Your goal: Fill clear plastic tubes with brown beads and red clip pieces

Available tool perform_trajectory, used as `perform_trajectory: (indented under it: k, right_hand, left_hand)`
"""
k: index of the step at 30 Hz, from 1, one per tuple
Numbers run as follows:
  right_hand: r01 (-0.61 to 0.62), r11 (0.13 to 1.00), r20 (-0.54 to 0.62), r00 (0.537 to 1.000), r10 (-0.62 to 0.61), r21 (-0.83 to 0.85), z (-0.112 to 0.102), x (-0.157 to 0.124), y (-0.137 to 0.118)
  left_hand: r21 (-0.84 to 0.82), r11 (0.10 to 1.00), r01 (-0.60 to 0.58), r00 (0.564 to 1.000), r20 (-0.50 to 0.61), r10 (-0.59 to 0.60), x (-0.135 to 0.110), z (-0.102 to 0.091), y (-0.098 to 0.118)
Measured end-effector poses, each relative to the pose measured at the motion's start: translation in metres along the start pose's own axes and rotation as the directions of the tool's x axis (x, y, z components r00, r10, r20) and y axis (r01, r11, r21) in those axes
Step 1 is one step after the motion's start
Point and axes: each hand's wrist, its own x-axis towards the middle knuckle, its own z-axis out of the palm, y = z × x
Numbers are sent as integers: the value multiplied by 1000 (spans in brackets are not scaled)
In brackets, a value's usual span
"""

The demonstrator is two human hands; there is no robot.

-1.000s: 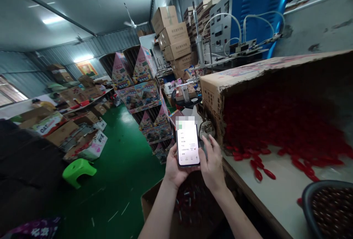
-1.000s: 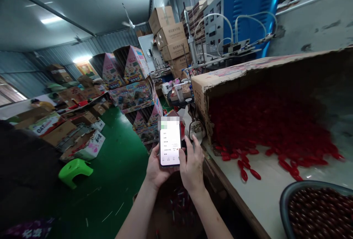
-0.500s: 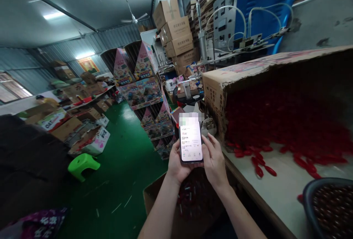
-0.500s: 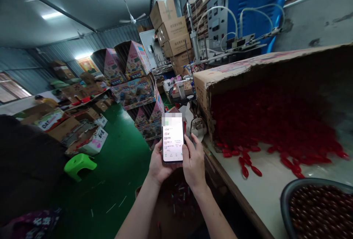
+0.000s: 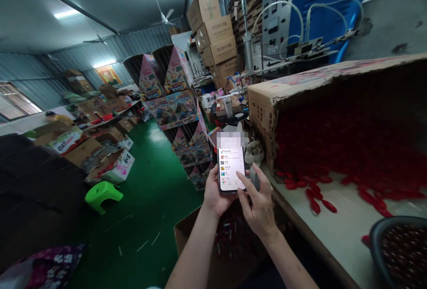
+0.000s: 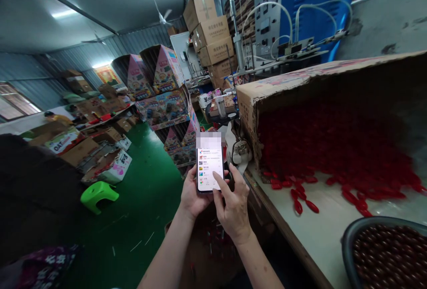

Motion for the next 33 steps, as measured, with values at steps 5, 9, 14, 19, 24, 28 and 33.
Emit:
perform_trajectory:
  k: [5,9,14,19,24,28,33]
  right_hand:
    - [7,993,-6,1000,-7,-118,0,20,2]
    - [36,986,25,999,-32,-162,1,33,0]
    - [31,987,36,999,-25,-159,4,37,-3]
    - [40,987,30,999,-35,-154,5,37,-3]
    - [61,985,21,998,-58,-162,2,40,-7]
    - [51,987,18,999,-49,-150,2,41,-8]
    - [52,987,23,999,-49,-150,3,40,-9]
  left_hand:
    - [-38,999,-24,994,-111,19,1,-2,-2]
    - [-56,997,-57,991,-128,50,3,-4,-1]
    - [-48,994,-97,986,-143,89,2,-3,3]
    - [-44,994,-104,986,-138,97,1,-3,5]
    - [-47,994,-102,986,-139,94,1,-1,5]
    - [-81,992,-100,982,-167,85,0,3,6]
    - [-101,991,-91,987,-140,77,-2,3,6]
